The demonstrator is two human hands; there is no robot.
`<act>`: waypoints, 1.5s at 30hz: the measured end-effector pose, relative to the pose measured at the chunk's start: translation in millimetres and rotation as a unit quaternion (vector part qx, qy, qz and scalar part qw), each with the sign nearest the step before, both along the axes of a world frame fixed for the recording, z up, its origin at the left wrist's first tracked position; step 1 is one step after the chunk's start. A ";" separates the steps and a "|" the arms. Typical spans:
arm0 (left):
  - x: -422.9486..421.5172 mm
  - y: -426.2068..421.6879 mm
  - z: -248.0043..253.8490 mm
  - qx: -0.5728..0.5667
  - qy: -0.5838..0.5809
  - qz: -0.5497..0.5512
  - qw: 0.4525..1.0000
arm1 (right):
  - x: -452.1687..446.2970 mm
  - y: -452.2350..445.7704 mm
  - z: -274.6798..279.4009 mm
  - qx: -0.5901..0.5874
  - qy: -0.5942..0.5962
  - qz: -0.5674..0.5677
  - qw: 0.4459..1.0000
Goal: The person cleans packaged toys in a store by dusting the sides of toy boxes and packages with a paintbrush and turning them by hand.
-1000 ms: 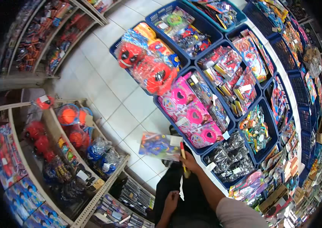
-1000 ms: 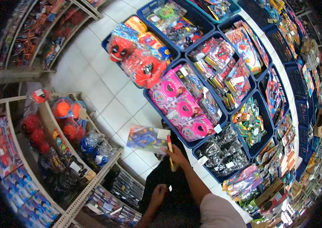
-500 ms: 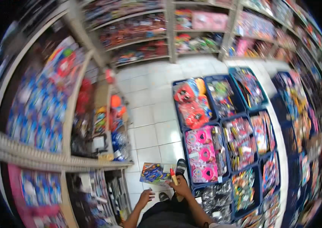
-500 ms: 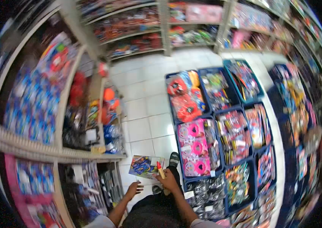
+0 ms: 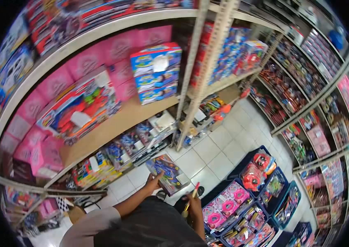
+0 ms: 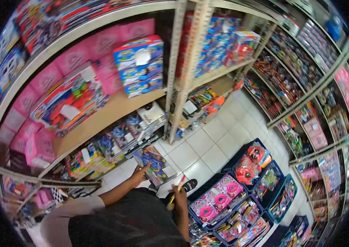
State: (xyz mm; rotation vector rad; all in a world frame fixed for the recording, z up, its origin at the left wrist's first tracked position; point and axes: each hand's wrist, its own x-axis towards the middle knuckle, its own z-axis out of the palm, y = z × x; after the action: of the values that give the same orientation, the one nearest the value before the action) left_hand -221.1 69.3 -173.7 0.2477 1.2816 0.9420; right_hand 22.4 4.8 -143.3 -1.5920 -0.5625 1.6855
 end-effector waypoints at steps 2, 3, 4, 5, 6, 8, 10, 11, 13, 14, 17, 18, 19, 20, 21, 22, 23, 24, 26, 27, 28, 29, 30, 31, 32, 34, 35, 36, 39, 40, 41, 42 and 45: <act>-18.2 -4.2 7.7 0.000 0.056 0.002 0.998 | 8.1 -2.2 -1.7 -0.026 0.062 -0.036 0.997; -25.6 -7.5 16.8 0.007 0.075 -0.005 0.997 | 12.4 -2.0 9.1 -0.059 0.131 -0.054 0.988; -29.4 -10.7 25.9 0.019 0.099 0.003 0.995 | 16.8 -2.3 20.8 -0.091 0.199 -0.074 0.973; -33.0 -13.7 36.9 0.018 0.097 0.010 0.995 | 19.1 -3.2 29.8 -0.060 0.249 -0.082 0.963; -35.4 -17.3 48.1 0.028 0.094 0.016 0.995 | 21.5 -4.5 27.7 -0.062 0.247 -0.076 0.964; -33.4 -24.0 57.7 0.058 0.056 0.036 0.996 | 26.2 -4.3 20.5 0.021 0.152 -0.090 0.984; -33.5 -28.3 49.5 0.090 0.058 0.028 0.994 | 12.9 3.3 53.2 0.029 0.141 -0.094 0.985; -32.9 -30.7 49.9 0.119 0.062 0.014 0.991 | 10.4 4.1 55.5 0.077 0.056 -0.070 0.993; -24.8 -30.4 50.2 0.140 0.058 -0.015 0.988 | 5.4 5.2 54.0 0.143 -0.015 -0.055 0.988; -20.7 -31.3 61.9 0.147 0.058 -0.035 0.987 | -5.4 8.3 69.7 0.165 -0.058 -0.033 0.984; -10.0 -23.4 63.8 0.161 0.076 -0.098 0.979 | -15.7 14.9 80.5 0.200 -0.052 0.072 0.976; -4.8 -19.7 73.6 0.194 0.090 -0.105 0.971 | -21.4 17.4 93.7 0.203 -0.027 0.126 0.971; -0.6 -16.2 77.5 0.196 0.084 -0.122 0.969 | -25.1 18.4 109.4 0.219 -0.046 0.135 0.965; 2.3 -12.6 82.0 0.197 0.078 -0.141 0.967 | -25.7 21.9 109.1 0.251 -0.091 0.092 0.959; 3.4 -10.0 106.5 0.195 0.096 -0.162 0.963 | -25.9 24.2 104.9 0.280 -0.135 0.047 0.949; 7.7 -8.5 104.8 0.194 0.094 -0.167 0.962 | -28.7 27.5 93.8 0.322 -0.116 -0.076 0.937; 11.5 -3.7 111.7 0.212 0.076 -0.164 0.960 | -25.2 28.5 98.6 0.305 -0.111 -0.070 0.943; 14.1 1.5 119.6 0.232 0.059 -0.161 0.957 | -18.9 31.2 105.2 0.290 -0.105 -0.064 0.949; 12.8 3.8 128.0 0.236 0.087 -0.186 0.950 | -7.9 34.3 119.6 0.288 -0.133 0.003 0.948; 12.0 5.5 126.2 0.241 0.090 -0.217 0.942 | -7.6 35.7 129.9 0.282 -0.111 0.041 0.952; 11.2 6.4 124.9 0.245 0.092 -0.248 0.933 | -6.4 36.1 135.9 0.274 -0.090 0.079 0.954; 12.0 6.0 130.6 0.246 0.090 -0.252 0.932 | -4.0 34.7 137.1 0.288 -0.128 0.049 0.948; 13.9 4.5 140.7 0.245 0.074 -0.230 0.939 | 1.0 35.8 124.9 0.302 -0.162 0.005 0.939; 14.7 3.1 146.2 0.243 0.058 -0.208 0.946 | 4.6 35.7 112.6 0.314 -0.196 -0.037 0.928; 14.2 1.7 145.9 0.242 0.055 -0.212 0.945 | -8.5 34.9 139.8 0.302 -0.150 -0.058 0.940; 15.1 -0.8 144.0 0.240 0.019 -0.209 0.948 | -8.1 25.0 154.5 0.248 -0.090 0.052 0.963; 10.6 -2.1 145.4 0.239 0.077 -0.252 0.935 | -6.5 19.4 159.3 0.230 -0.109 0.107 0.961; 11.0 -5.6 140.0 0.238 0.073 -0.262 0.932 | -9.8 14.6 159.4 0.241 -0.113 0.073 0.961; 20.4 -7.6 134.6 0.219 0.006 -0.212 0.952 | -6.9 5.2 140.8 0.289 -0.190 -0.099 0.933; 22.4 -9.9 138.9 0.220 0.003 -0.218 0.951 | -2.5 0.6 127.8 0.298 -0.184 -0.169 0.921; 23.9 -10.1 142.8 0.227 -0.003 -0.212 0.950 | -1.6 -3.6 132.0 0.295 -0.160 -0.177 0.925; 24.3 -10.0 145.8 0.235 -0.008 -0.205 0.950 | 2.6 -8.2 132.7 0.287 -0.148 -0.132 0.937; 23.1 -15.3 151.1 0.239 -0.009 -0.229 0.944 | 5.8 -21.2 135.1 0.264 -0.135 -0.043 0.954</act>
State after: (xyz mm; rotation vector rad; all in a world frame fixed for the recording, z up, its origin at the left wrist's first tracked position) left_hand -198.1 54.0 -22.6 0.8769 0.9008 0.8314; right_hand 28.2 -16.4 -8.2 -1.4238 -0.9748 1.1282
